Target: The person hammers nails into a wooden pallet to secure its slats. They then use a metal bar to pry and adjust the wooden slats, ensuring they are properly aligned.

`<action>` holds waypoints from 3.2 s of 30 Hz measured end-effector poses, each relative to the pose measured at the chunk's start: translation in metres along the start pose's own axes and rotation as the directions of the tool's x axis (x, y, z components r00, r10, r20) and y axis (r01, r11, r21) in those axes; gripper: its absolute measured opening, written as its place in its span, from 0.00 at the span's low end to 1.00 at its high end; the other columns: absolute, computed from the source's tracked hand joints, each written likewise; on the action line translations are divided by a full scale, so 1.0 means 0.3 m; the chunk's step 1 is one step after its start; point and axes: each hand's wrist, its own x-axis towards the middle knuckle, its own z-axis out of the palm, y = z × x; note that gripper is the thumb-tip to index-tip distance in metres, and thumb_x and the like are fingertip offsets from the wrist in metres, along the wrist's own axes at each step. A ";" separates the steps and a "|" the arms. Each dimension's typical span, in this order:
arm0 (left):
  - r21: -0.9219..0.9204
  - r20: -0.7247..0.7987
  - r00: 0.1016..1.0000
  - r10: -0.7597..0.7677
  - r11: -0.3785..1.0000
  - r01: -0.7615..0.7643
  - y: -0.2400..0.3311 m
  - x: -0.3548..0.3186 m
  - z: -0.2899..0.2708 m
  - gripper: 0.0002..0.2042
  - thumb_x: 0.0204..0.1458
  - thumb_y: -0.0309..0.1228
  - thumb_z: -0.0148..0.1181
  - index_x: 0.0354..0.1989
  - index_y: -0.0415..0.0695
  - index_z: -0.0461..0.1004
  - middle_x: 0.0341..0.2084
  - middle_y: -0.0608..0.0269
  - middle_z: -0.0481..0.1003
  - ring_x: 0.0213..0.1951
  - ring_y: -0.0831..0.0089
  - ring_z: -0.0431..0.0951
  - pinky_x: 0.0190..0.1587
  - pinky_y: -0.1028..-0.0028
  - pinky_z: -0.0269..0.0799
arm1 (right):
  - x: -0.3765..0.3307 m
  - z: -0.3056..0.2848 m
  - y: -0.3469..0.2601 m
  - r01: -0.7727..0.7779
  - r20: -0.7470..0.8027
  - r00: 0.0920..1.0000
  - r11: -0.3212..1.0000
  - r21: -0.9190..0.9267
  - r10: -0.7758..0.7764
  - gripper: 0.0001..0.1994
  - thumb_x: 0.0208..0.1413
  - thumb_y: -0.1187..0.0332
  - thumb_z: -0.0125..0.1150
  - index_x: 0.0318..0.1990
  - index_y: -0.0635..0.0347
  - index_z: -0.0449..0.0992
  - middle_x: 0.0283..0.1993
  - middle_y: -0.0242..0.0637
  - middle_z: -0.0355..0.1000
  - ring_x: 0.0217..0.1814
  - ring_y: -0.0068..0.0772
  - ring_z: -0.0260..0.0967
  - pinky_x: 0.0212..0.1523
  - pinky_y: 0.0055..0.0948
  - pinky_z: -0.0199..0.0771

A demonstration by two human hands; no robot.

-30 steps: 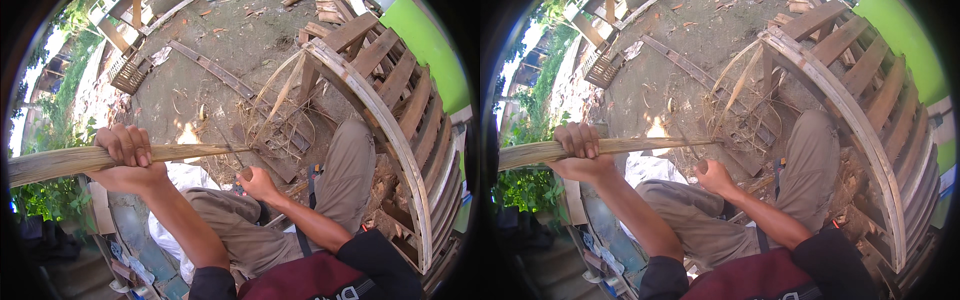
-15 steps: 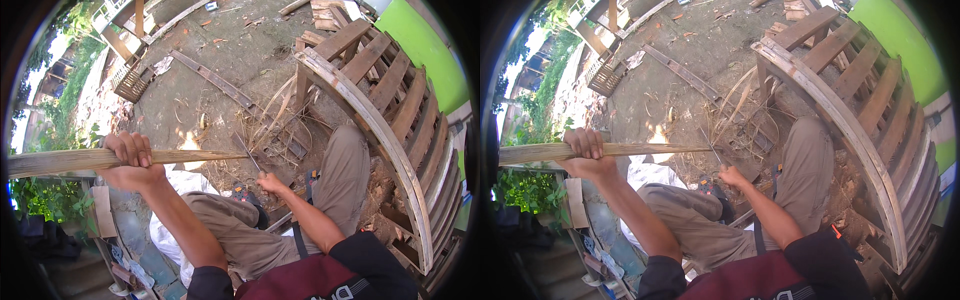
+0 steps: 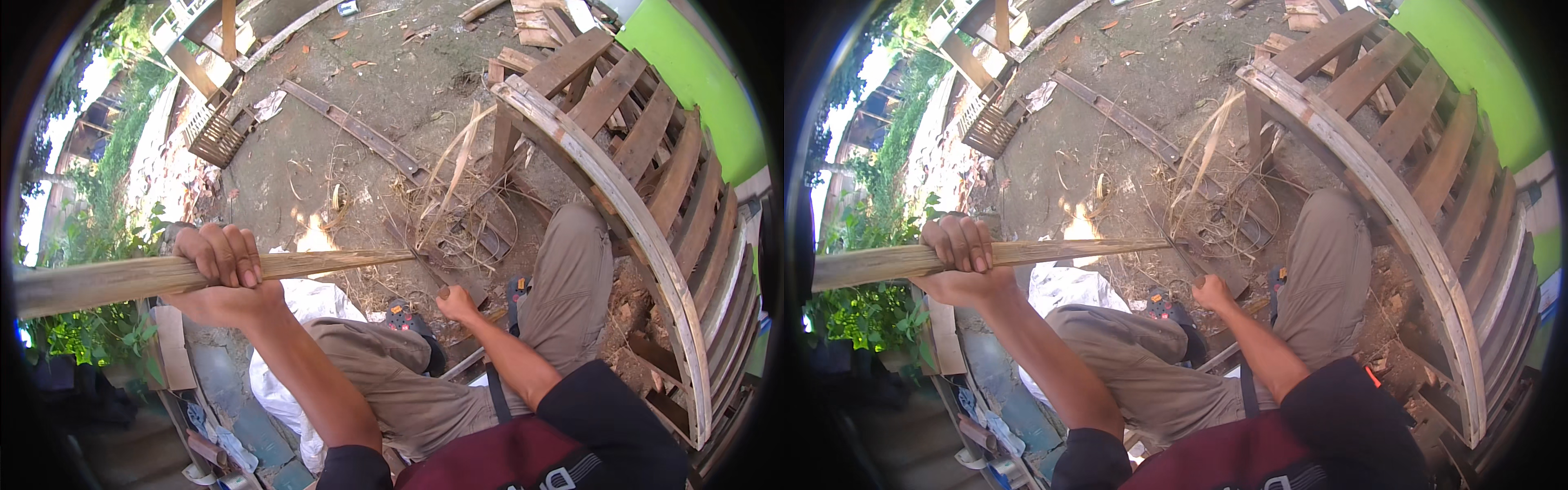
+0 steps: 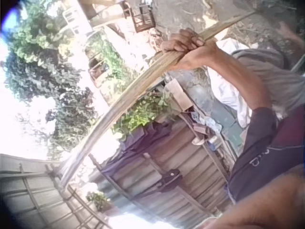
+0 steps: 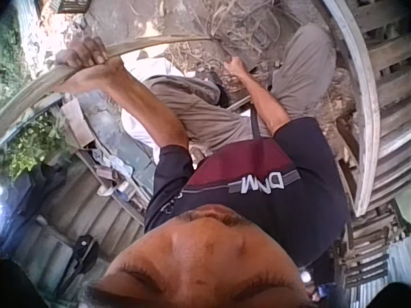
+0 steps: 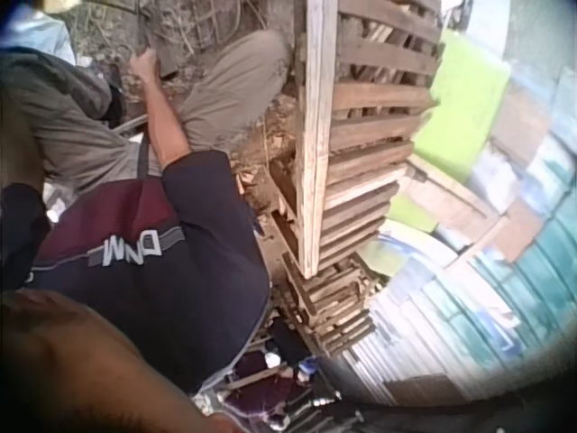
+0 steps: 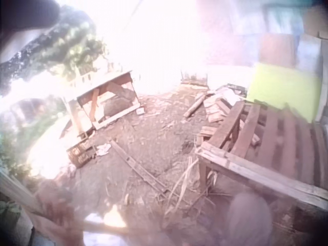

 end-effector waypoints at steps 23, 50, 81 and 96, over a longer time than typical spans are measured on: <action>0.024 -0.003 1.000 -0.004 1.000 0.004 -0.013 0.021 -0.039 0.25 0.67 0.50 0.34 0.17 0.52 0.55 0.08 0.73 0.51 0.07 0.83 0.46 0.08 0.83 0.44 | 0.010 -0.009 -0.008 -0.274 0.229 0.943 0.952 0.135 0.239 0.16 0.50 0.60 0.62 0.27 0.69 0.75 0.24 0.53 0.75 0.26 0.45 0.75 0.32 0.43 0.74; 0.033 -0.059 0.998 -0.026 0.999 0.028 -0.002 0.039 -0.073 0.28 0.66 0.54 0.33 0.15 0.51 0.53 0.06 0.73 0.51 0.06 0.82 0.46 0.08 0.82 0.42 | -0.087 -0.013 0.039 -0.251 0.160 0.951 0.963 -0.100 0.264 0.21 0.54 0.53 0.57 0.42 0.65 0.80 0.41 0.64 0.76 0.49 0.61 0.76 0.53 0.50 0.75; -0.102 0.178 0.955 0.237 0.970 -0.222 0.168 0.157 -0.021 0.20 0.65 0.51 0.51 0.40 0.42 0.68 0.19 0.63 0.67 0.21 0.71 0.68 0.24 0.72 0.66 | -0.408 -0.302 -0.687 0.411 -0.094 0.912 0.892 0.189 -0.400 0.24 0.63 0.56 0.58 0.49 0.76 0.71 0.24 0.55 0.74 0.30 0.55 0.77 0.33 0.45 0.71; -0.002 -0.004 0.934 0.357 0.934 -0.357 0.121 0.108 0.111 0.21 0.64 0.50 0.55 0.32 0.42 0.67 0.13 0.69 0.62 0.12 0.83 0.57 0.12 0.80 0.54 | -0.577 -0.460 -1.065 0.732 -0.151 0.681 0.659 0.171 -0.717 0.19 0.63 0.64 0.58 0.50 0.76 0.68 0.23 0.51 0.75 0.26 0.50 0.78 0.29 0.43 0.74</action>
